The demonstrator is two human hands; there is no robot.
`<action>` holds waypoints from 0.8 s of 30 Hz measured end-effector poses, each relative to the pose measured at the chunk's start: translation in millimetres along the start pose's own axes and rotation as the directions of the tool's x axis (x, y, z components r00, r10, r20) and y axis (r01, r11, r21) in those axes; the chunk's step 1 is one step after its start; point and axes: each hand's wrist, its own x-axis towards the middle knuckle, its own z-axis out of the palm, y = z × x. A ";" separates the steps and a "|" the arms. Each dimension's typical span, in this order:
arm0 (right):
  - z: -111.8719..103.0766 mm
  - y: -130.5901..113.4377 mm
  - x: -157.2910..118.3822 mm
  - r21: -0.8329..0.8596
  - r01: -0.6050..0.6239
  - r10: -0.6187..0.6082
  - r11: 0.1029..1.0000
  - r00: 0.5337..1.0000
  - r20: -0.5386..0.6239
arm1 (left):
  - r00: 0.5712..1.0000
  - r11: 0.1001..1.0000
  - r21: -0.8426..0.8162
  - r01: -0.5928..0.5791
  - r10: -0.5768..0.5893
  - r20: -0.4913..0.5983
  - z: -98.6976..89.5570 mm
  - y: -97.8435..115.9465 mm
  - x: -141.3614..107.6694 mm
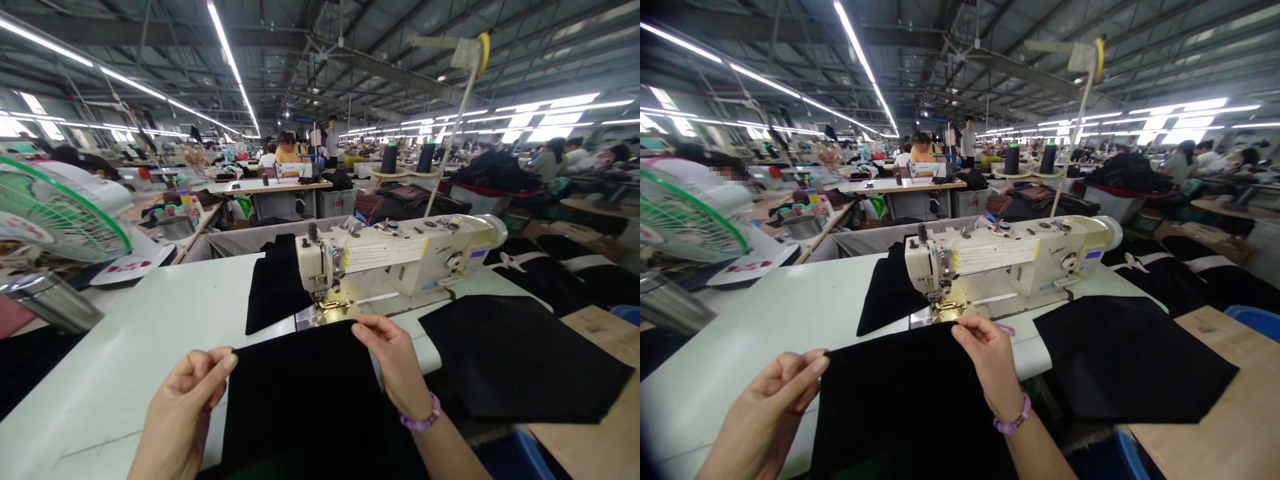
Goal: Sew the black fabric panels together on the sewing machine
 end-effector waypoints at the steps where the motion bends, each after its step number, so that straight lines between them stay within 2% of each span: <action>1: 0.4 0.3 0.7 -0.023 0.018 -0.018 1.000 1.000 0.007 | 1.000 0.999 0.023 -0.027 0.027 0.002 -1.3 1.1 -0.1; 3: 1.7 -0.8 0.3 -0.113 0.090 -0.085 0.990 0.995 0.045 | 0.991 0.987 0.096 -0.132 0.132 0.007 -3.3 8.4 -2.9; 5: 3.4 -3.7 -4.6 -0.227 0.181 -0.154 0.957 0.980 0.128 | 0.952 0.926 0.223 -0.303 0.304 0.035 -2.4 25.3 -9.0; 6: 4.4 -5.3 -9.3 -0.255 0.209 -0.166 0.944 0.970 0.179 | 0.911 0.862 0.302 -0.407 0.409 0.062 0.2 37.0 -12.0; 7: 5.4 -6.3 -15.5 -0.249 0.204 -0.147 0.947 0.962 0.229 | 0.851 0.770 0.378 -0.513 0.514 0.108 4.9 49.8 -13.9; 9: 7.5 -4.7 -31.6 -0.148 0.063 -0.014 0.987 0.951 0.308 | 0.711 0.550 0.480 -0.684 0.650 0.268 20.6 73.1 -10.3; 10: 8.3 -1.1 -40.6 -0.079 -0.057 0.080 0.995 0.940 0.332 | 0.657 0.458 0.495 -0.738 0.655 0.373 31.4 80.3 -3.5; 11: 8.9 4.9 -49.7 -0.020 -0.176 0.172 0.984 0.926 0.337 | 0.630 0.404 0.494 -0.770 0.608 0.484 43.4 82.8 6.8; 12: 9.1 13.1 -58.4 0.019 -0.265 0.245 0.964 0.914 0.322 | 0.631 0.394 0.494 -0.775 0.506 0.588 55.9 79.7 19.9; 14: 8.0 34.7 -72.8 0.012 -0.308 0.296 0.951 0.923 0.245 | 0.622 0.435 0.482 -0.761 0.276 0.733 80.1 57.1 50.2; 15: 6.5 46.6 -78.1 -0.039 -0.267 0.270 0.963 0.942 0.200 | 0.621 0.467 0.489 -0.737 0.183 0.762 90.5 39.6 64.7; 17: 1.6 68.2 -84.5 -0.203 -0.104 0.136 0.974 0.979 0.153 | 0.612 0.490 0.494 -0.718 0.107 0.783 105.9 0.3 87.1; 19: -5.5 82.5 -86.1 -0.357 0.110 -0.045 0.928 0.981 0.188 | 0.616 0.510 0.500 -0.700 0.076 0.784 113.0 -33.7 98.5; 21: -13.4 88.0 -84.1 -0.438 0.335 -0.227 0.834 0.932 0.281 | 0.627 0.532 0.503 -0.682 0.070 0.776 112.8 -54.5 101.7; 24: -23.8 85.1 -77.1 -0.467 0.621 -0.428 0.629 0.778 0.459 | 0.642 0.552 0.502 -0.666 0.081 0.763 106.5 -63.5 101.1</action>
